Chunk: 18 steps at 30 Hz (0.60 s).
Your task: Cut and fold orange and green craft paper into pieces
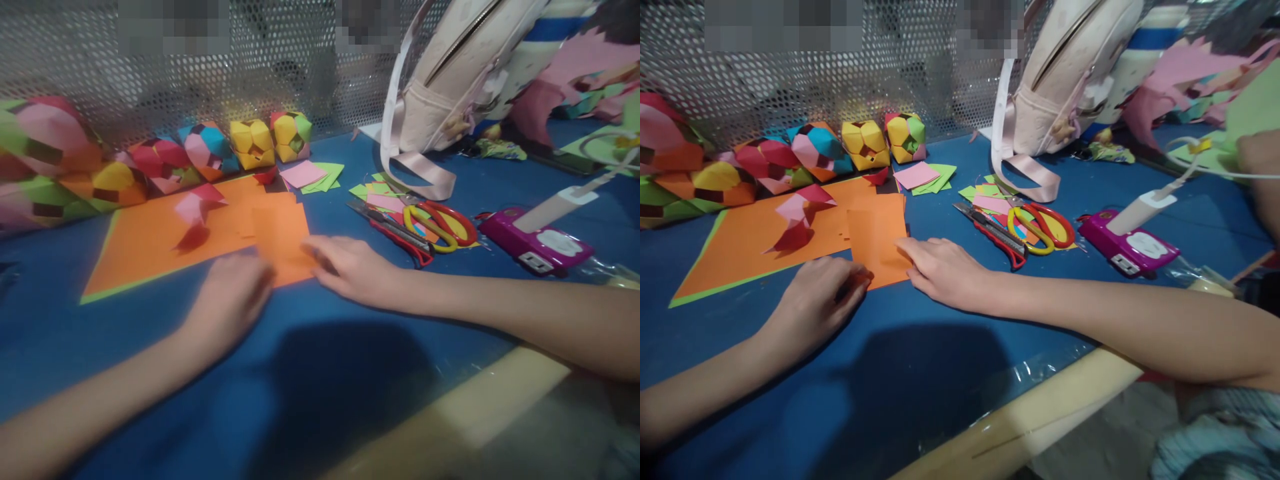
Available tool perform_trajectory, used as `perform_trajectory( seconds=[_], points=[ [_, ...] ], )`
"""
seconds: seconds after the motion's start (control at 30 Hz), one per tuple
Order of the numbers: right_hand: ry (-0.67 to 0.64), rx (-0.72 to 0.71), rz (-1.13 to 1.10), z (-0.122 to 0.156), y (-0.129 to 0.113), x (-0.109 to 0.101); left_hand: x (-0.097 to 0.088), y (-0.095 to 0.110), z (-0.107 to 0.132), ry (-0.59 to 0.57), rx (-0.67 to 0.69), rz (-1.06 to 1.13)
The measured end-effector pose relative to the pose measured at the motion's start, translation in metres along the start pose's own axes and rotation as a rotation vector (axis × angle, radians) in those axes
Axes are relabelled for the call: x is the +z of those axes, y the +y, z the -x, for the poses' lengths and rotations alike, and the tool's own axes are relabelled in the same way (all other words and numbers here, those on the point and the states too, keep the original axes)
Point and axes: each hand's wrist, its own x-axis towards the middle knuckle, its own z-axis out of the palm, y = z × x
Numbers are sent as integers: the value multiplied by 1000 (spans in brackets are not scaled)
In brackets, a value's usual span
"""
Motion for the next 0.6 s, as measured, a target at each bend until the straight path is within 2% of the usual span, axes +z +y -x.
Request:
perform_trajectory(
  seconds=[0.13,0.23,0.37,0.47,0.6],
  points=[
    [-11,-7,32,-1,0,1,1,-1,2,39,56,-50],
    [-25,-3,41,0,1,2,1,-2,3,44,48,-68],
    [-9,-26,58,1,1,2,0,-3,1,85,53,40],
    [5,-66,119,2,-1,1,-1,-5,-1,57,113,108],
    [18,-184,215,0,-2,-1,-2,-6,-2,19,174,38]
  ],
)
